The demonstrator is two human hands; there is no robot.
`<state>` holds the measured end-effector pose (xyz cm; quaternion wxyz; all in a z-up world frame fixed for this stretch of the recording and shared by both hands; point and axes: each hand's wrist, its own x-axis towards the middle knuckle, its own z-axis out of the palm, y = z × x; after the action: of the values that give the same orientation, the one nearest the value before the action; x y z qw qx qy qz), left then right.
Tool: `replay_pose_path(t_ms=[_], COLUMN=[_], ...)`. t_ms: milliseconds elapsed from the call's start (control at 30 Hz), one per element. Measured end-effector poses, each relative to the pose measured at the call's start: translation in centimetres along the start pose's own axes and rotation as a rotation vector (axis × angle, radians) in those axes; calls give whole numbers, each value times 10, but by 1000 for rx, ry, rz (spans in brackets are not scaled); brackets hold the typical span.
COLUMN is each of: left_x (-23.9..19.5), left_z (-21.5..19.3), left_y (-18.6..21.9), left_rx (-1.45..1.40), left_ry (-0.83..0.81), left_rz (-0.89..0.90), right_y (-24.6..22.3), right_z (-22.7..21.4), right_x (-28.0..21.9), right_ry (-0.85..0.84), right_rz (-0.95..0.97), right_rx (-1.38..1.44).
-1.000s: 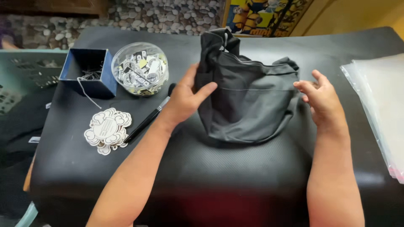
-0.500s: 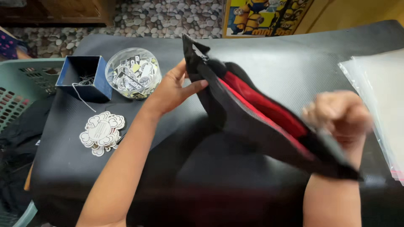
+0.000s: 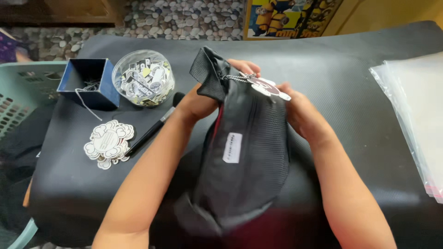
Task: The person attaches a bear-shaped keychain to the zipper of a black bag using a small metal clasp. They then use a brush to dust the bag and place it into a clear plastic bag.
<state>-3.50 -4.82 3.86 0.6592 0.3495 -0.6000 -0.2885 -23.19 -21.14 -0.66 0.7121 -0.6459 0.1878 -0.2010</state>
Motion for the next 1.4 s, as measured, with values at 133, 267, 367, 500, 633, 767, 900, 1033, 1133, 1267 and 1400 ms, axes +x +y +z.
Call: replay_pose_path(t_ms=[133,267,367,500,633,767,900,1033,1133,1267,1400], left_x=[-6,-1,-3,-4,-19,-19,-26,-24,-28,-35,-35], left_z=[-4,-6,0,22,-27,-19,-13,-12,-26,-38,-36], left_y=[-43,-44,-38,8,-55,-43,-59,-18,0,-15,-58], left_rx=[-131,-328,-259,37,-218,-129,-60,-36,413,1110,1197], left_ry=[-4,55,116,328,643,531,524,375,229,310,263], left_rz=[-30,-229,-293,-493,-735,-720,-723,-797,-829,-618,-148], right_y=[16,-10,-32,-25,-14,5,-3,-2,8,2,-7], right_z=[-28,2,18,3,-22,-39,-32,-36,-35,-24,-8], right_x=[10,3,-7,0,6,16,13,15,15,12,6], right_ry=[-65,114,130,193,290,294,272,192,159,158,66], right_rz=[161,197,131,76,26,-93,-78,-227,-278,-356,-535], right_rx=[274,59,-147,-340,-649,-834,-893,-899,-971,-1077,-1176])
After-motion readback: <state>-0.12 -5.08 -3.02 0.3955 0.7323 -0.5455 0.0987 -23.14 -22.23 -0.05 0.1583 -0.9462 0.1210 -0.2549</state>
